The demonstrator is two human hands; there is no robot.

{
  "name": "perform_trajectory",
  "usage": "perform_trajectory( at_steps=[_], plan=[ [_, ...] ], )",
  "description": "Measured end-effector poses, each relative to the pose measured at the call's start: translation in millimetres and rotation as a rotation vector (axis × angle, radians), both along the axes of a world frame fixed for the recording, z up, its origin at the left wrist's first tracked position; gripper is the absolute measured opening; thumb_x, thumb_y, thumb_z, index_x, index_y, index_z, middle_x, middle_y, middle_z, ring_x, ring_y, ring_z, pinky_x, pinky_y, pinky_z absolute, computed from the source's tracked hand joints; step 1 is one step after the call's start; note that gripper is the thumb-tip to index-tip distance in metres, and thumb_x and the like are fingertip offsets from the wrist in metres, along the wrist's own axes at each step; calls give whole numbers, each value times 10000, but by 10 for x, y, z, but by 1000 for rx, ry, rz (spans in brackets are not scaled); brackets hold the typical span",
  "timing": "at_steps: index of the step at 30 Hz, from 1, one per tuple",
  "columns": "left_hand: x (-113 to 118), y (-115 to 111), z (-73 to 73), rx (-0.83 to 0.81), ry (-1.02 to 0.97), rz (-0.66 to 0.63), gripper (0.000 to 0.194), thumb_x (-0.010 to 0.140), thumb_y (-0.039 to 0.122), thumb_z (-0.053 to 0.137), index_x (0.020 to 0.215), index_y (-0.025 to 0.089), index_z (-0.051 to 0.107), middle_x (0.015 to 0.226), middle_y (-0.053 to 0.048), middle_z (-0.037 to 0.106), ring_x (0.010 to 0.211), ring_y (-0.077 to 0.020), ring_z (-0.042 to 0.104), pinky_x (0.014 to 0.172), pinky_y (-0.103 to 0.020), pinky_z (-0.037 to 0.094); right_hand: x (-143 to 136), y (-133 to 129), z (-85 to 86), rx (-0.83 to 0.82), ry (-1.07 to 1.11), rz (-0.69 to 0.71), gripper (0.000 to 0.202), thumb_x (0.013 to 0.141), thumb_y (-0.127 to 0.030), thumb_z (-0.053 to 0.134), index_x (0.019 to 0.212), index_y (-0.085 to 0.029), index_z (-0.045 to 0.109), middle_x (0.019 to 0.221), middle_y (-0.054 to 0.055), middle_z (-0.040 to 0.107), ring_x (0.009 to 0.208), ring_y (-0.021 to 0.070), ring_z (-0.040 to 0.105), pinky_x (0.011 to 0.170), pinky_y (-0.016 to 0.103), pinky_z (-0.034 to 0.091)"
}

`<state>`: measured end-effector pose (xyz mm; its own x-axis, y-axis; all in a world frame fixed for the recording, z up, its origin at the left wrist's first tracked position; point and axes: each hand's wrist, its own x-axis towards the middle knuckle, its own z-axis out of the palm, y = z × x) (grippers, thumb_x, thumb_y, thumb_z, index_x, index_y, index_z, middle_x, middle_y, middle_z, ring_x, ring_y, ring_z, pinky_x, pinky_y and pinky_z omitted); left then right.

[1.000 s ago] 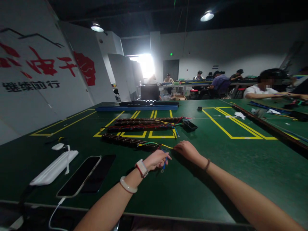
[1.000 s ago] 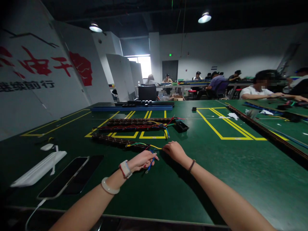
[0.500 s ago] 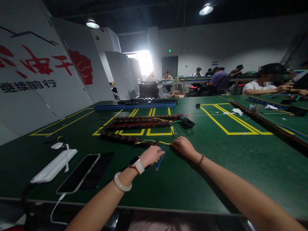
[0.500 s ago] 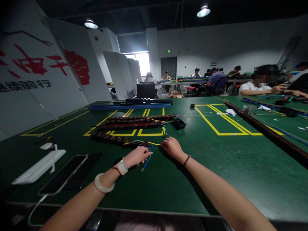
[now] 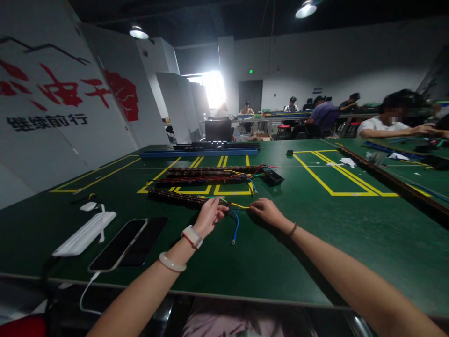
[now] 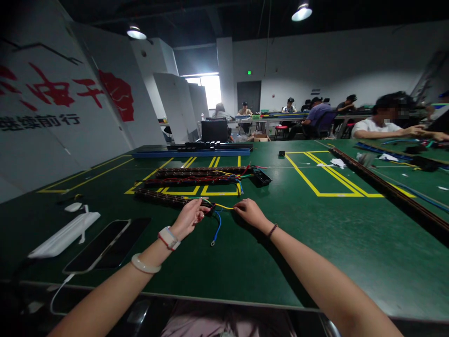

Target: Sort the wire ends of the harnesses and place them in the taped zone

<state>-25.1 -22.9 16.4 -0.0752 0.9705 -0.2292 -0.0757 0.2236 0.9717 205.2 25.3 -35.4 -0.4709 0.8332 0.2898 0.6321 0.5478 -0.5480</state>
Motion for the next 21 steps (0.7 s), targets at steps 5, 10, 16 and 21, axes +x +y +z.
perform_trajectory(
  at_steps=[5, 10, 16, 21],
  plan=[
    [163, 141, 8, 410, 734, -280, 331, 923, 385, 435, 1064, 152, 624, 747, -52, 647, 510, -104, 553, 490, -210, 388, 0, 14, -40, -64, 73, -31, 265, 887, -317, 501, 937, -173, 717, 945, 50, 679, 864, 172, 574, 783, 270, 397],
    [367, 120, 11, 619, 1422, -521, 299, 926, 338, 435, 1087, 216, 656, 924, -79, 663, 829, -210, 627, 683, -277, 427, 2, 47, -82, -70, 65, -41, 246, 870, -302, 529, 941, -161, 719, 921, 56, 679, 854, 169, 576, 770, 260, 399],
    [348, -13, -45, 609, 1304, -419, 361, 793, 318, 642, 1107, 169, 548, 941, -93, 629, 813, -224, 614, 639, -260, 402, -5, 47, -41, -98, 22, -33, 299, 887, -343, 495, 957, -156, 717, 938, 64, 676, 880, 183, 574, 790, 274, 402],
    [286, -95, -66, 194, 1122, -443, 382, 871, 467, 473, 652, 155, 509, 591, -69, 550, 534, -186, 560, 545, -267, 388, -32, 10, 64, -276, 70, -14, 329, 849, -408, 542, 924, -139, 715, 908, 67, 676, 802, 163, 592, 714, 245, 423]
  ],
)
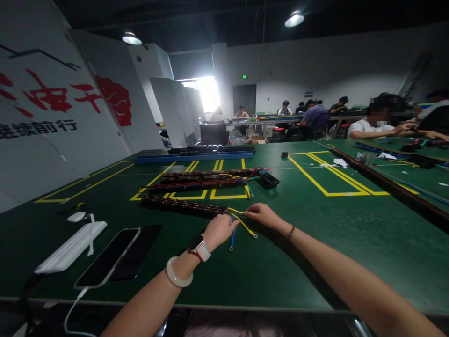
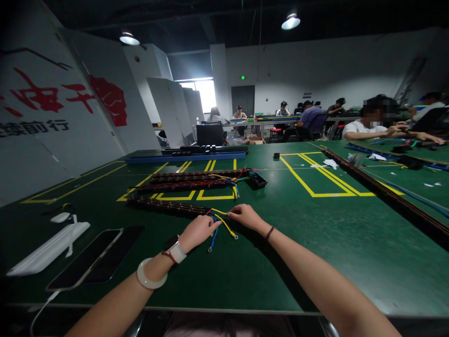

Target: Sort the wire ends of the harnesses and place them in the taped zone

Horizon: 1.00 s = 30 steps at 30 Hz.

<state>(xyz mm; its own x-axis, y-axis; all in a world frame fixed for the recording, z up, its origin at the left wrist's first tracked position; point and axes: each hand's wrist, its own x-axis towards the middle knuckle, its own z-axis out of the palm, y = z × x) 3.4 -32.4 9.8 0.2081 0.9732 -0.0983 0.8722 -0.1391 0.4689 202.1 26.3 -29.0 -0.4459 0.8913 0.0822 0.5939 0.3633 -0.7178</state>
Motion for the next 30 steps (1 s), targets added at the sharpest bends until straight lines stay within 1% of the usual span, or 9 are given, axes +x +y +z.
perform_trajectory(
  at_steps=[2, 4, 7, 9, 11, 14, 22, 26, 30],
  plan=[
    [8, -6, -26, -247, -128, 39, 383, 904, 442, 399, 671, 149, 484, 539, -43, 532, 424, -146, 518, 475, -244, 380, -14, -13, 40, -100, 1, 6, 357, 828, -445, 561, 927, -135, 709, 844, 58, 673, 716, 144, 585, 645, 231, 416],
    [15, 2, -58, -397, -250, 54, 328, 917, 413, 372, 761, 140, 468, 544, -30, 548, 387, -132, 513, 414, -215, 351, -33, -21, 69, -158, -9, 28, 376, 811, -463, 577, 936, -131, 703, 799, 46, 663, 656, 126, 563, 601, 220, 397],
    [4, 16, -97, -476, -431, 30, 273, 923, 399, 374, 897, 131, 423, 612, -53, 601, 442, -143, 570, 376, -185, 323, -72, -19, 87, -179, -16, 86, 368, 803, -448, 586, 957, -131, 692, 828, 37, 658, 645, 110, 545, 578, 208, 375],
    [-5, 19, -108, -526, -574, 33, 272, 922, 396, 391, 967, 128, 393, 656, -70, 620, 498, -155, 604, 381, -182, 349, -104, -10, 84, -170, -33, 118, 372, 802, -452, 585, 962, -131, 684, 837, 36, 652, 658, 111, 540, 571, 205, 363],
    [-3, 18, -110, -546, -688, 50, 281, 916, 392, 420, 997, 124, 391, 670, -67, 618, 527, -153, 614, 404, -190, 394, -133, 8, 75, -158, -51, 136, 387, 796, -473, 586, 945, -128, 676, 819, 32, 638, 668, 112, 531, 566, 203, 351],
    [19, 20, -115, -489, -772, 86, 273, 903, 381, 459, 975, 120, 420, 630, -32, 583, 491, -124, 579, 418, -193, 420, -163, 49, 62, -166, -74, 152, 450, 785, -541, 576, 876, -108, 656, 748, 23, 600, 643, 105, 491, 547, 203, 328],
    [36, 65, -215, -401, -849, 135, 192, 923, 326, 392, 884, 140, 421, 567, 17, 509, 427, -91, 519, 373, -161, 340, -184, 131, 144, -324, -90, 256, 606, 718, -682, 564, 879, -101, 629, 719, 4, 553, 604, 87, 412, 535, 214, 295],
    [41, 48, -202, -380, -883, 127, 248, 917, 383, 414, 890, 137, 432, 600, 15, 512, 426, -72, 501, 377, -155, 317, -192, 163, 119, -419, -3, 281, 543, 700, -619, 624, 848, -97, 603, 718, -2, 543, 600, 79, 390, 527, 210, 282],
    [56, 3, -162, -465, -957, 140, 233, 934, 370, 398, 946, 137, 405, 674, -12, 552, 480, -77, 527, 424, -169, 354, -220, 136, 84, -423, 62, 227, 378, 711, -452, 662, 812, -101, 566, 718, -4, 557, 590, 76, 418, 531, 205, 305]
  ],
)
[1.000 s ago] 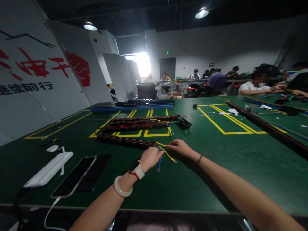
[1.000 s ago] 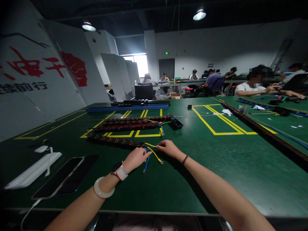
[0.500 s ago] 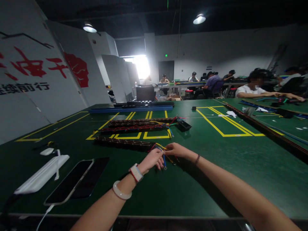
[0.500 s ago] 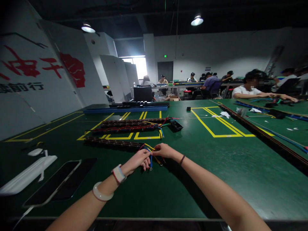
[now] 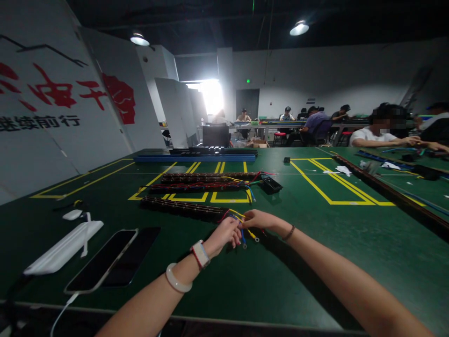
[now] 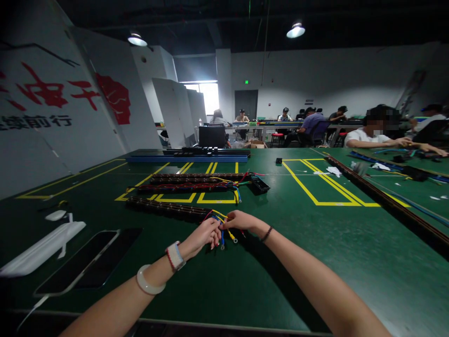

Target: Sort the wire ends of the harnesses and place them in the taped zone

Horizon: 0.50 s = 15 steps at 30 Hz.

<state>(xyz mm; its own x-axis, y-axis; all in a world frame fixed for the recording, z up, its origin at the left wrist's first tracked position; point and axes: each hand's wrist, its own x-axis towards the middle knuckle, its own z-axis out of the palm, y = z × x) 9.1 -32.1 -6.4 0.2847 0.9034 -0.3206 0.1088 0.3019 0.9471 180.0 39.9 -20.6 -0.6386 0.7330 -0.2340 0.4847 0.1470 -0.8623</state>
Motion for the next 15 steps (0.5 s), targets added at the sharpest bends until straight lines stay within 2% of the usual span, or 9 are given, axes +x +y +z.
perform_trajectory(
  at_steps=[3, 6, 10, 12, 15],
  plan=[
    [5, -6, -9, -87, -96, 5, 202, 945, 335, 386, 963, 134, 387, 706, -32, 566, 539, -90, 556, 484, -187, 394, -50, -104, 71, 169, -88, -79, 221, 740, -305, 622, 823, -105, 576, 753, 17, 596, 602, 88, 471, 523, 201, 312],
    [5, 22, -63, -150, -183, 39, 201, 956, 326, 365, 998, 132, 393, 691, -26, 551, 548, -99, 561, 495, -192, 383, -112, -241, 201, 373, -194, -123, 135, 764, -229, 577, 826, -112, 602, 790, 42, 630, 623, 103, 509, 523, 206, 305],
    [0, 63, -154, -168, -269, 3, 266, 968, 352, 324, 996, 114, 438, 719, -42, 551, 539, -97, 537, 499, -209, 361, -191, -381, 317, 607, -396, -108, 148, 829, -225, 513, 788, -147, 633, 785, 61, 655, 667, 139, 559, 608, 244, 318],
    [-5, 74, -193, -140, -280, -15, 262, 967, 336, 324, 939, 110, 453, 726, -42, 547, 546, -90, 518, 509, -213, 349, -228, -423, 319, 709, -491, -71, 178, 851, -215, 489, 771, -160, 639, 805, 65, 663, 739, 168, 584, 695, 277, 327],
    [-8, 86, -227, -107, -296, -6, 232, 939, 319, 386, 849, 116, 456, 688, -20, 522, 547, -85, 490, 517, -214, 331, -273, -456, 274, 792, -559, -43, 177, 867, -205, 476, 843, -169, 648, 882, 73, 667, 825, 198, 596, 757, 308, 327]
  ],
)
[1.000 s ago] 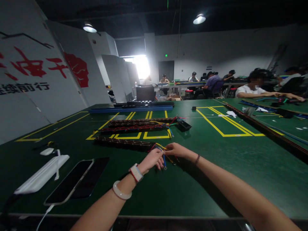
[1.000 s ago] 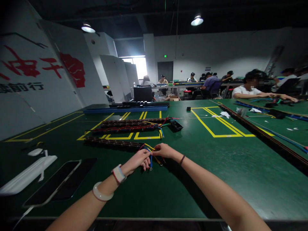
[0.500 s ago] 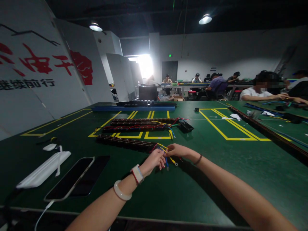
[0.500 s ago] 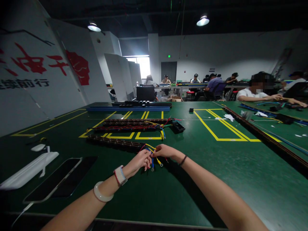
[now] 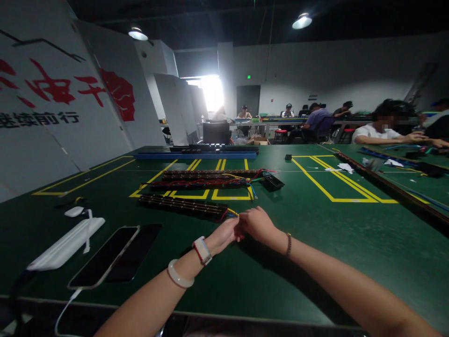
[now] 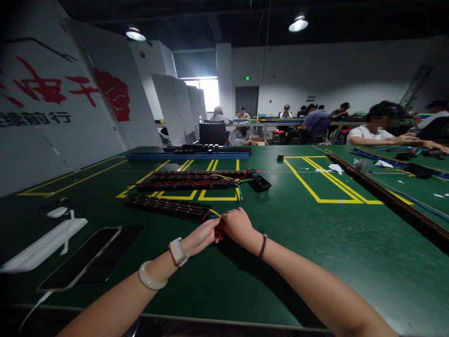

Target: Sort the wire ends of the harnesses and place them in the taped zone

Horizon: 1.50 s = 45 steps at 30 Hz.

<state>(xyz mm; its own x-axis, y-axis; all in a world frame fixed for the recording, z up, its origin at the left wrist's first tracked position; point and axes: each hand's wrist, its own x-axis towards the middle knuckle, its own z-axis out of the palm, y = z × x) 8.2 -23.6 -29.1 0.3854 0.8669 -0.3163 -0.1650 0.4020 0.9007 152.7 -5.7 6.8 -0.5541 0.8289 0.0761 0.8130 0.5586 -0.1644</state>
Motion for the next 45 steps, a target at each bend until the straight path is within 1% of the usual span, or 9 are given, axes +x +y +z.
perform_trajectory(
  at_steps=[7, 13, 19, 22, 26, 29, 32, 37, 45],
  plan=[
    [6, -4, 54, -41, -100, 64, 134, 885, 233, 459, 894, 112, 515, 799, -47, 568, 641, -91, 536, 555, -207, 371, -15, -28, -46, 96, -113, 32, 186, 881, -187, 466, 976, -137, 618, 903, 112, 652, 819, 219, 590, 724, 328, 334],
    [9, 39, 11, -80, -108, -5, 207, 920, 273, 392, 863, 109, 505, 697, -52, 551, 564, -108, 528, 479, -213, 344, -20, -61, -91, 204, -227, 98, 254, 866, -160, 480, 1081, -96, 599, 998, 152, 617, 862, 230, 554, 735, 336, 348],
    [22, 60, -65, -149, -142, 80, 264, 928, 386, 451, 875, 128, 477, 706, -5, 526, 561, -67, 505, 511, -187, 352, -87, -148, -201, 330, -289, 185, 277, 863, -145, 467, 1068, -42, 622, 965, 179, 594, 850, 236, 509, 745, 356, 373],
    [8, 68, -101, -117, -106, 62, 289, 918, 386, 475, 810, 118, 464, 627, 16, 480, 483, -50, 439, 471, -185, 294, -70, -170, -130, 303, -273, 193, 268, 869, -169, 462, 1049, -55, 625, 954, 166, 593, 844, 233, 520, 740, 353, 388],
    [-14, 74, -117, -75, -73, 40, 306, 911, 389, 481, 794, 107, 494, 617, -4, 513, 471, -62, 456, 458, -197, 269, 47, -140, 151, 140, -203, 226, 271, 912, -246, 417, 960, -121, 653, 946, 128, 617, 844, 205, 561, 751, 315, 401],
    [-13, 45, -57, -72, -43, 29, 308, 898, 395, 496, 809, 102, 520, 629, -21, 543, 495, -83, 499, 470, -207, 285, 157, -99, 349, 28, -148, 136, 371, 937, -378, 389, 858, -159, 678, 861, 100, 643, 753, 178, 586, 680, 276, 403],
    [2, -3, 53, -85, -10, 29, 295, 901, 378, 496, 826, 94, 529, 643, -31, 557, 516, -85, 519, 477, -203, 283, 233, -70, 422, -46, -185, 5, 464, 901, -503, 425, 754, -147, 685, 727, 107, 635, 664, 192, 596, 583, 258, 382],
    [20, -46, 171, -115, 13, 47, 255, 940, 325, 433, 870, 93, 512, 671, -26, 557, 526, -73, 521, 480, -195, 293, 294, -3, 389, -244, -133, 42, 403, 902, -439, 445, 752, -155, 688, 691, 93, 634, 575, 150, 567, 486, 219, 320],
    [-1, -10, 175, -174, 2, 42, 246, 953, 283, 398, 822, 97, 490, 643, -9, 517, 436, -26, 397, 417, -166, 216, 372, 249, 277, 36, -226, -166, 336, 897, -393, 491, 869, -127, 694, 851, 146, 663, 783, 245, 638, 650, 288, 442]
  ],
)
